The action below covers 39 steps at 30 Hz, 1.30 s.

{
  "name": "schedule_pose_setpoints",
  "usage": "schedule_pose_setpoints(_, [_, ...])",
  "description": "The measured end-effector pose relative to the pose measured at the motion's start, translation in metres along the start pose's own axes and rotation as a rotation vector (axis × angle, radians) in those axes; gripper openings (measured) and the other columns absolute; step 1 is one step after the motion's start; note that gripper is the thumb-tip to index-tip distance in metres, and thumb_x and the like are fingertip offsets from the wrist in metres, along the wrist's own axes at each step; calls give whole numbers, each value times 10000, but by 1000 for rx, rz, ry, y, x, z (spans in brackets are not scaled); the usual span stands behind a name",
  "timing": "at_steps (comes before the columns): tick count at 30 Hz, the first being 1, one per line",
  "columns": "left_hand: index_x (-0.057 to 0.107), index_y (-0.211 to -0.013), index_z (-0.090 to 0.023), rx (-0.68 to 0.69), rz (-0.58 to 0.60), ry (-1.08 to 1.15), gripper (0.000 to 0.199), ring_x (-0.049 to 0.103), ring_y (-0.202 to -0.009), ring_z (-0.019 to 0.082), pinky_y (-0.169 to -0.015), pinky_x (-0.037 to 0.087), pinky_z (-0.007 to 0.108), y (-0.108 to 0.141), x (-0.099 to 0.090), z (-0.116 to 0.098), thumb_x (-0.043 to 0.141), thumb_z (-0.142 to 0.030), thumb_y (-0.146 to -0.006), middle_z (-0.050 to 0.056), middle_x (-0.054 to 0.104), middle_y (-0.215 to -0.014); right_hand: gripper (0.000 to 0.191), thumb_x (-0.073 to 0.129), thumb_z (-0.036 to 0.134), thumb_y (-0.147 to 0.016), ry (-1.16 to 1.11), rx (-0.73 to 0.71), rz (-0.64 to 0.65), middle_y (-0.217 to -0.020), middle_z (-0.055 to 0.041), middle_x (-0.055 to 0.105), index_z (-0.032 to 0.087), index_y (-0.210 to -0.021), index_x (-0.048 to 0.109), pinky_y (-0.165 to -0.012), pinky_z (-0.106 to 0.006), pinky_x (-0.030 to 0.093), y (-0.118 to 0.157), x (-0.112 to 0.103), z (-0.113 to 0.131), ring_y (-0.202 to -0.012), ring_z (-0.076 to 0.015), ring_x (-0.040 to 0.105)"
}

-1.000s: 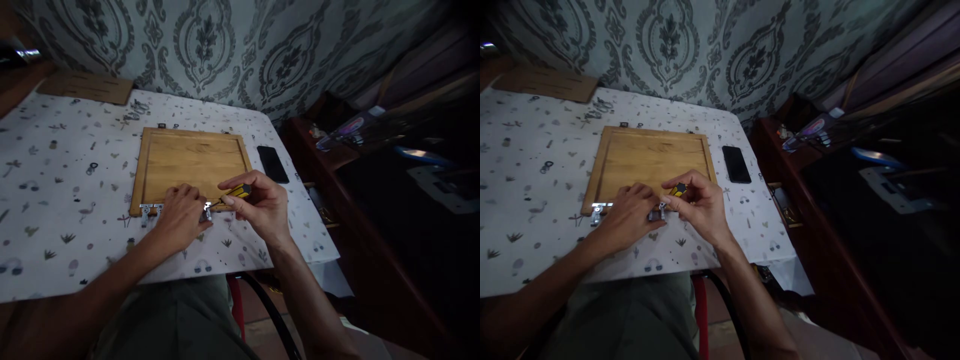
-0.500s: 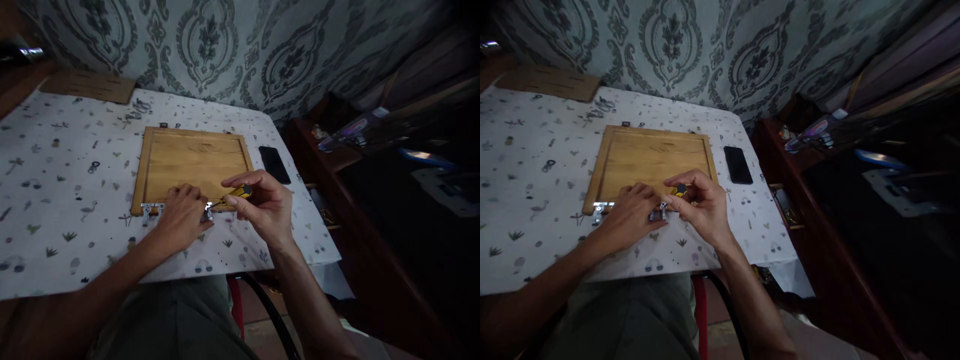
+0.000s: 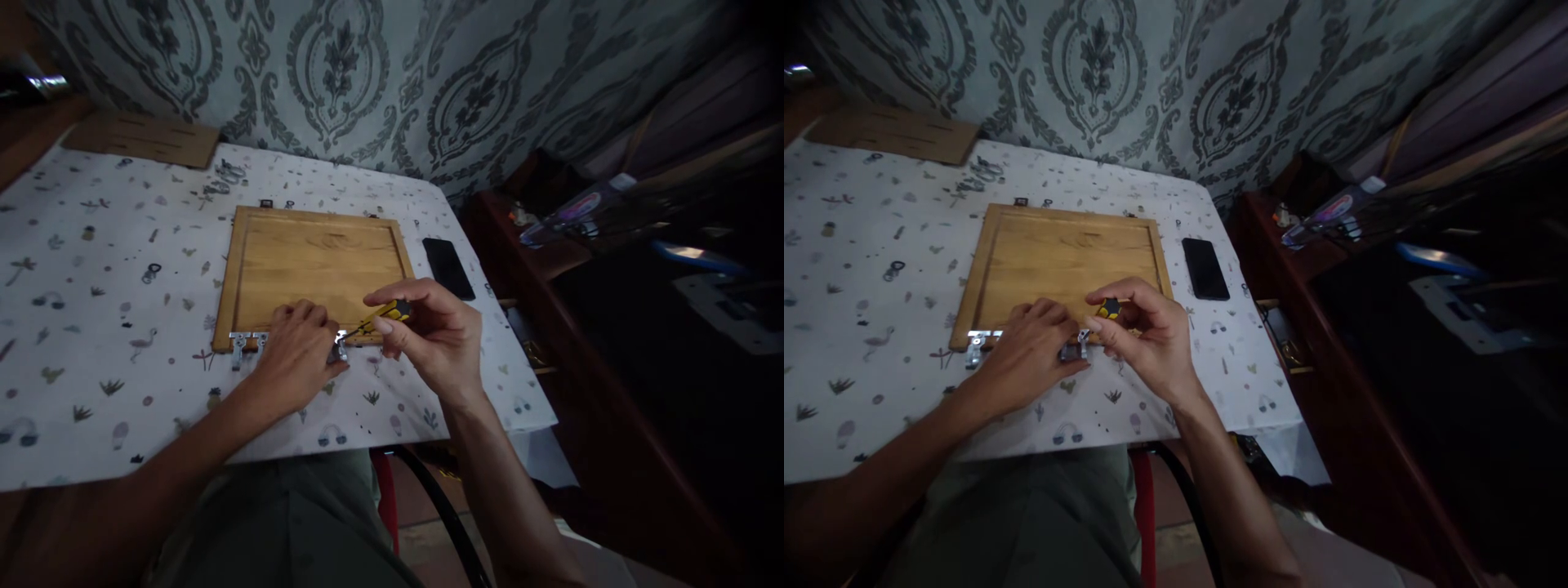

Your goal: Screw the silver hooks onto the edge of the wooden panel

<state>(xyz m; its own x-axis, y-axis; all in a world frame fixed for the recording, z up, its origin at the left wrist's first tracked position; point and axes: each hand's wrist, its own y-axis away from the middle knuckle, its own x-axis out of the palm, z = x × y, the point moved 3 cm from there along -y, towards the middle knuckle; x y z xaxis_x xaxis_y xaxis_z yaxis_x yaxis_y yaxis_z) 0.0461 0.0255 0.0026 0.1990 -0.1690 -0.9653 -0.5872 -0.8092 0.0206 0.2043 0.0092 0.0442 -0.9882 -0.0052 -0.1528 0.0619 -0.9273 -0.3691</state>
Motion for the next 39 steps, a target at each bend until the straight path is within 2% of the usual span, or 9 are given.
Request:
schedule_pose_setpoints(4, [681, -1090, -155, -2, 3, 0, 351, 533, -1136, 337, -922, 408, 473, 0, 0, 0, 742, -426, -875, 105, 652, -1102, 243, 840, 370, -807, -11, 27, -16, -862, 14, 721, 222, -881, 661, -394, -178, 453, -1, 1, 0, -488, -56, 556])
schedule_pose_setpoints(10, [692, -1047, -146, -2, 19, -23, 340, 538, -1122, 335, -912, 413, 467, 0, -1, -2, 740, -435, -876, 110, 653, -1069, 269, 697, 345, -943, -27, 10, 110, -1048, -16, 723, 273, -1202, 690, -507, -228, 561, 1, -1, 4, -556, -67, 633])
schedule_pose_setpoints(15, [693, -1083, -137, -3, 15, -5, 362, 532, -1148, 339, -945, 412, 484, 0, -1, -1, 748, -426, -872, 113, 651, -1107, 165, 792, 303, -859, 14, -15, 19, -973, -1, 741, 235, -1000, 739, -421, -190, 504, 0, -1, 4, -469, -41, 556])
schedule_pose_setpoints(19, [685, -1104, -150, -8, 25, 7, 357, 530, -1153, 336, -946, 408, 483, 0, -1, -1, 744, -418, -876, 107, 653, -1118, 198, 824, 340, -824, 16, 6, -10, -908, 1, 749, 210, -897, 693, -390, -178, 467, -2, 1, 2, -447, -39, 526])
schedule_pose_setpoints(21, [685, -1104, -155, -4, 21, 4, 350, 532, -1143, 334, -932, 410, 474, 0, -1, -1, 739, -417, -878, 106, 654, -1106, 217, 819, 357, -829, -4, 10, 7, -915, 1, 745, 218, -928, 684, -403, -181, 481, -2, 0, 1, -467, -47, 547])
schedule_pose_setpoints(26, [694, -1055, -148, 5, 14, -17, 342, 536, -1127, 338, -915, 414, 472, 0, -1, 0, 736, -437, -878, 111, 655, -1074, 296, 730, 362, -912, -5, 16, 89, -1027, -13, 741, 269, -1192, 705, -483, -225, 545, -1, -1, 2, -531, -66, 609])
schedule_pose_setpoints(33, [684, -1095, -151, 1, 11, -10, 361, 535, -1151, 338, -946, 417, 476, 1, 0, 0, 746, -429, -873, 108, 652, -1120, 170, 835, 314, -808, 68, -5, -27, -890, 4, 741, 217, -918, 749, -432, -211, 446, -5, 0, 5, -493, -56, 516])
schedule_pose_setpoints(36, [681, -1107, -150, 2, 13, -10, 369, 536, -1156, 341, -948, 419, 480, 0, 0, 0, 742, -431, -876, 112, 655, -1136, 190, 852, 321, -787, 45, 0, -26, -862, 2, 735, 218, -876, 719, -454, -211, 454, -7, 1, 6, -555, -77, 569])
schedule_pose_setpoints(39, [683, -1097, -148, 1, 22, -16, 360, 540, -1141, 344, -934, 424, 480, 0, -1, -1, 731, -433, -882, 115, 658, -1112, 217, 834, 332, -805, 6, 7, 14, -890, -8, 730, 228, -948, 709, -496, -210, 495, -7, 0, 6, -677, -112, 661])
